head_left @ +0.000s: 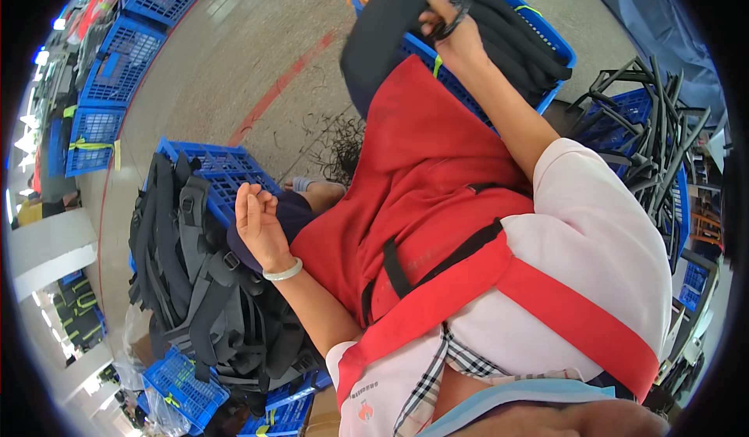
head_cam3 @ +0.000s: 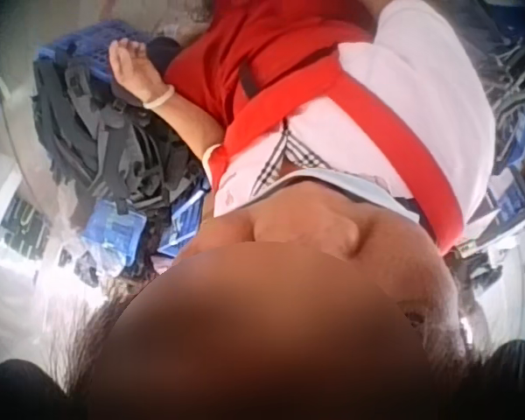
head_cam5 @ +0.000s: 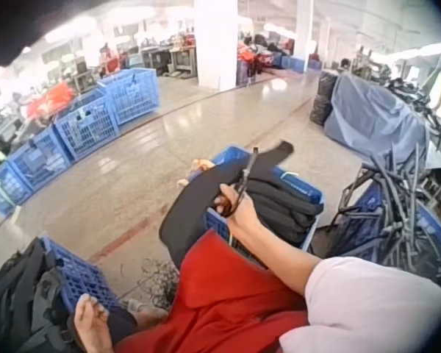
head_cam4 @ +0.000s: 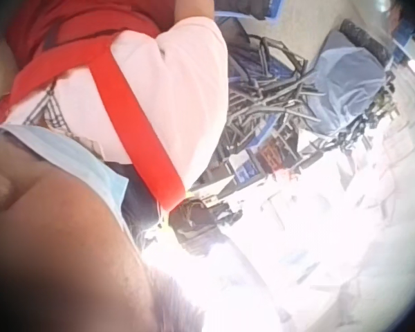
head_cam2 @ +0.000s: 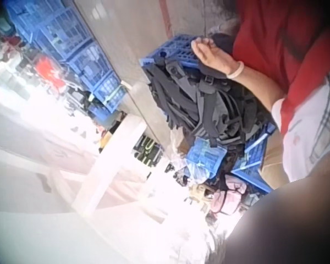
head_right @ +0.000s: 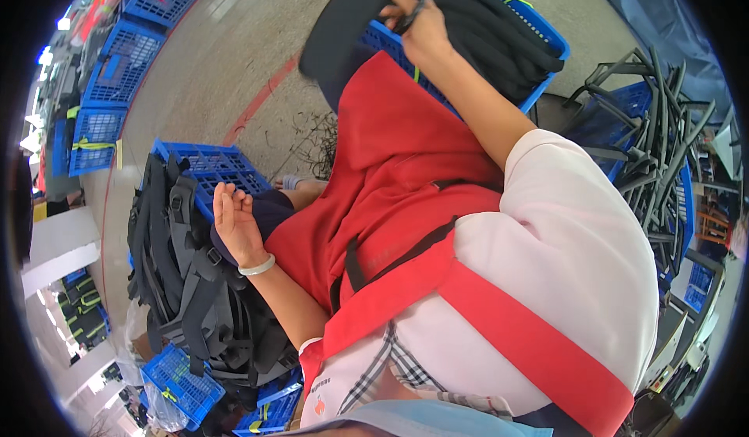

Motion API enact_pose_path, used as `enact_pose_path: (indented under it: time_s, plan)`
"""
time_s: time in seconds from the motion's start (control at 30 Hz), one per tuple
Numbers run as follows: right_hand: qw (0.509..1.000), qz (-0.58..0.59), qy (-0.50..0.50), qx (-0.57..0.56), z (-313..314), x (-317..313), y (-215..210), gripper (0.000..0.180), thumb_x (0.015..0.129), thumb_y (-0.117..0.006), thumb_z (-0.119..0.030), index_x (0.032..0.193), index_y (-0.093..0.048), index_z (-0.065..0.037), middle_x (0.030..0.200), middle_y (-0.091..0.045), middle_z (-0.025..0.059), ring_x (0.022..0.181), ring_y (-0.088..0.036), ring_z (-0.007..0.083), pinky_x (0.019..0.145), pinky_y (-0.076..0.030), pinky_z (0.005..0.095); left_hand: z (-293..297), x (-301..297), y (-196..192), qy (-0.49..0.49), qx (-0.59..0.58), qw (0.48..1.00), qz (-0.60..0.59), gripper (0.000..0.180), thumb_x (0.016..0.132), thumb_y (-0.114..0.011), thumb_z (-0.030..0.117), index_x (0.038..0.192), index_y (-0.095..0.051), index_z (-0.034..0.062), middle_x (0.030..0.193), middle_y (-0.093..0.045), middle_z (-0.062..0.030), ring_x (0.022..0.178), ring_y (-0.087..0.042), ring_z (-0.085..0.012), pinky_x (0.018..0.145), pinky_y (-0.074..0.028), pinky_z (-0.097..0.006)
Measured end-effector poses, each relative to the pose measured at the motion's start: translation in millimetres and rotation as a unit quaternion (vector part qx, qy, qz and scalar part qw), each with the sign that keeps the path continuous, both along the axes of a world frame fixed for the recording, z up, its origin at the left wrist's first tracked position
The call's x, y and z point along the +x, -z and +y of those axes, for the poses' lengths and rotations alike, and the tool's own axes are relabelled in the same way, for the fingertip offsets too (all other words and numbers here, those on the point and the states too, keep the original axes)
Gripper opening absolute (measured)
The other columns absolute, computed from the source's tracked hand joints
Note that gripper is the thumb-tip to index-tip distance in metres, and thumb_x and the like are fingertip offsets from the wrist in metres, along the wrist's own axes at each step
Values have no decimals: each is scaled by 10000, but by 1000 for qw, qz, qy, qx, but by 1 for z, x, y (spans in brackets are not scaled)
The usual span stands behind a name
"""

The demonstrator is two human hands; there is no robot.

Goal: Trimming excess material from black padded backpack straps using scissors.

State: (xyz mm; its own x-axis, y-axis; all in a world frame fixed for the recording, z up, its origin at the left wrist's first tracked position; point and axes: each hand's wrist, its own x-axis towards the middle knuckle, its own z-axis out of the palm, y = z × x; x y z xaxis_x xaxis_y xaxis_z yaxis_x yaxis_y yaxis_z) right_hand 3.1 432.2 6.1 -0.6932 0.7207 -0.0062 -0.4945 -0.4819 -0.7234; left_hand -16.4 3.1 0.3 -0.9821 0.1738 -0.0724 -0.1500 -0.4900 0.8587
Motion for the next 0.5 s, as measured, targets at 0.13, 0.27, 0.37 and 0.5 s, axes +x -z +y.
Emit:
enact_pose_path:
  time_s: [0.13, 0.27, 0.37, 0.5]
  plan:
    - [988, -149, 32, 19, 91, 22, 99, 140, 792, -722, -60, 840, -594, -29, 787, -651, 83, 677, -620, 172, 565, -472, 284, 15, -1, 4, 26, -42, 999, 8, 240, 933, -591, 80, 1159, -608, 0, 1036, -651, -84, 837, -608, -141, 741, -499, -274]
    - [945, -315, 22, 89, 39, 51, 161, 185, 774, -724, -107, 878, -584, -46, 740, -632, 62, 608, -577, 144, 522, -467, 270, 13, 5, 5, 15, -89, 996, 7, 222, 929, -589, 63, 1137, -622, -5, 1022, -655, -81, 830, -605, -135, 731, -493, -265]
    - [883, -405, 6, 237, 41, 60, 169, 167, 791, -712, -88, 886, -594, -16, 755, -635, 68, 584, -563, 156, 553, -458, 292, 19, 8, 5, 12, -114, 993, 3, 232, 921, -594, 49, 1144, -617, -10, 1020, -656, -87, 828, -606, -136, 734, -493, -264]
    - [807, -407, 39, 425, 69, 44, 159, 294, 781, -760, -209, 909, -605, 5, 713, -596, 120, 658, -562, 196, 642, -465, 342, 8, 12, 6, -58, -129, 990, -6, 227, 900, -611, 16, 1123, -620, -29, 1005, -662, -104, 800, -617, -143, 721, -502, -262]
